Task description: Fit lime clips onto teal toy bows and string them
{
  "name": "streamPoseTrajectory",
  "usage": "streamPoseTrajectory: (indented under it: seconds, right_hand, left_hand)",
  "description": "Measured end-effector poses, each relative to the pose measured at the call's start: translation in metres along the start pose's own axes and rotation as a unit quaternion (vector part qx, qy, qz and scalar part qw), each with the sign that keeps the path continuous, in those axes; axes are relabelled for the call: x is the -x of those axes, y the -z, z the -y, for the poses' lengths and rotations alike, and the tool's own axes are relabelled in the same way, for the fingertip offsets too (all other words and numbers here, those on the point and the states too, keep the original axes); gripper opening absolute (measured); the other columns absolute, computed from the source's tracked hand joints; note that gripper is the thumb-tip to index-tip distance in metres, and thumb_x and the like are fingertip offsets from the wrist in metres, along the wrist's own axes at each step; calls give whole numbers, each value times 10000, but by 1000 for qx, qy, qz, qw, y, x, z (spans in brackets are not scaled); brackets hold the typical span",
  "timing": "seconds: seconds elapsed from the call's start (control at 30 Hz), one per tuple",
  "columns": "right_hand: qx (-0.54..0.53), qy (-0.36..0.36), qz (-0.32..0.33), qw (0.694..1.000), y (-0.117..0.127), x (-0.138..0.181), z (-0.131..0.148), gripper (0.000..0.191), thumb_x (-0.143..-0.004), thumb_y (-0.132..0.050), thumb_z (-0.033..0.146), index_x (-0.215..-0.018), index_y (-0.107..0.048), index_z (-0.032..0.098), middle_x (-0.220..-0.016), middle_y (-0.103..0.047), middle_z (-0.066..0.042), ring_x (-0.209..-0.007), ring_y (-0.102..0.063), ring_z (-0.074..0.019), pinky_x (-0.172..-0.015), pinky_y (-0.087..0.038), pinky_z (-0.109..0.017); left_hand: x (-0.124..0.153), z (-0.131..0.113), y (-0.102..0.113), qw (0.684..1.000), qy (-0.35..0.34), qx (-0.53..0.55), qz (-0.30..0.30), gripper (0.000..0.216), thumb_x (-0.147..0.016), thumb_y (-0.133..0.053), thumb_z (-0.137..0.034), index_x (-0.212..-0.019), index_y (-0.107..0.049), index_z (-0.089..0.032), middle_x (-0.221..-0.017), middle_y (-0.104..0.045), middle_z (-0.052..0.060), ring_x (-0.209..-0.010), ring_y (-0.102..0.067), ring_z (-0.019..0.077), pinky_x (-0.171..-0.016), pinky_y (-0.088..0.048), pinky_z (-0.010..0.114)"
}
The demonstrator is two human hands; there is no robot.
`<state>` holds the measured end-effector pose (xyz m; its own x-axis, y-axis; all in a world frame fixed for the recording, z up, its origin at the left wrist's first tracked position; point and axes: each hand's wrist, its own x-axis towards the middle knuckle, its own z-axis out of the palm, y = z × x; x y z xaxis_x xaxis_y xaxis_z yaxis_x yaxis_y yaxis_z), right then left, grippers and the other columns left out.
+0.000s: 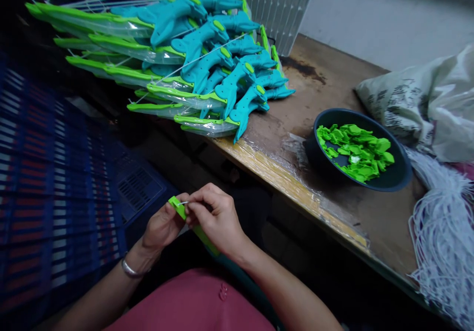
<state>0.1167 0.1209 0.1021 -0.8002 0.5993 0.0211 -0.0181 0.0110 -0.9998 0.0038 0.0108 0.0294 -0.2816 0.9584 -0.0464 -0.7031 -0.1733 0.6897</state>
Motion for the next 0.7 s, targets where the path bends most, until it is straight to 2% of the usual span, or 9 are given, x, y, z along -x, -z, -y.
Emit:
streamPoseTrajectory:
  seconds: [0.2, 0.37, 0.5, 0.7]
  right_hand:
    - [-119, -93, 38, 988, 3, -3, 0, 132, -851, -726, 298, -786, -701, 185, -768, -635, 17, -596, -665, -115, -579, -584, -242]
    - [-123, -130, 60, 982, 7, -7, 1, 210, -835, -752, 371, -812, -690, 172, -686, -674, 9, -577, -656, -126, -575, -585, -250]
    - [-113, -127, 60, 984, 5, -8, 1, 191, -830, -760, 352, -802, -700, 173, -721, -655, 16, -595, -673, -130, -587, -606, -259]
    - [-69, -82, 44, 993, -2, -3, 2, 115, -873, -718, 277, -803, -718, 186, -853, -605, 1, -601, -674, -115, -572, -615, -259]
  left_hand:
    - [-1, 0, 0, 1000, -2, 2, 6, 422, -912, -632, -568, -894, -693, -151, -728, -594, 40, -677, -568, 162, -632, -457, 266]
    - [-3, 0, -2, 1000, -2, -2, 5, 443, -893, -654, -577, -867, -686, -137, -718, -594, 47, -662, -567, 168, -619, -456, 276]
    - [-2, 1, -2, 1000, -5, -2, -5, 435, -877, -675, -580, -874, -692, -146, -713, -607, 46, -662, -572, 176, -602, -450, 278]
    - [2, -1, -4, 1000, -8, -6, -13, 480, -845, -690, -618, -828, -682, -139, -687, -609, 41, -646, -582, 174, -608, -463, 281]
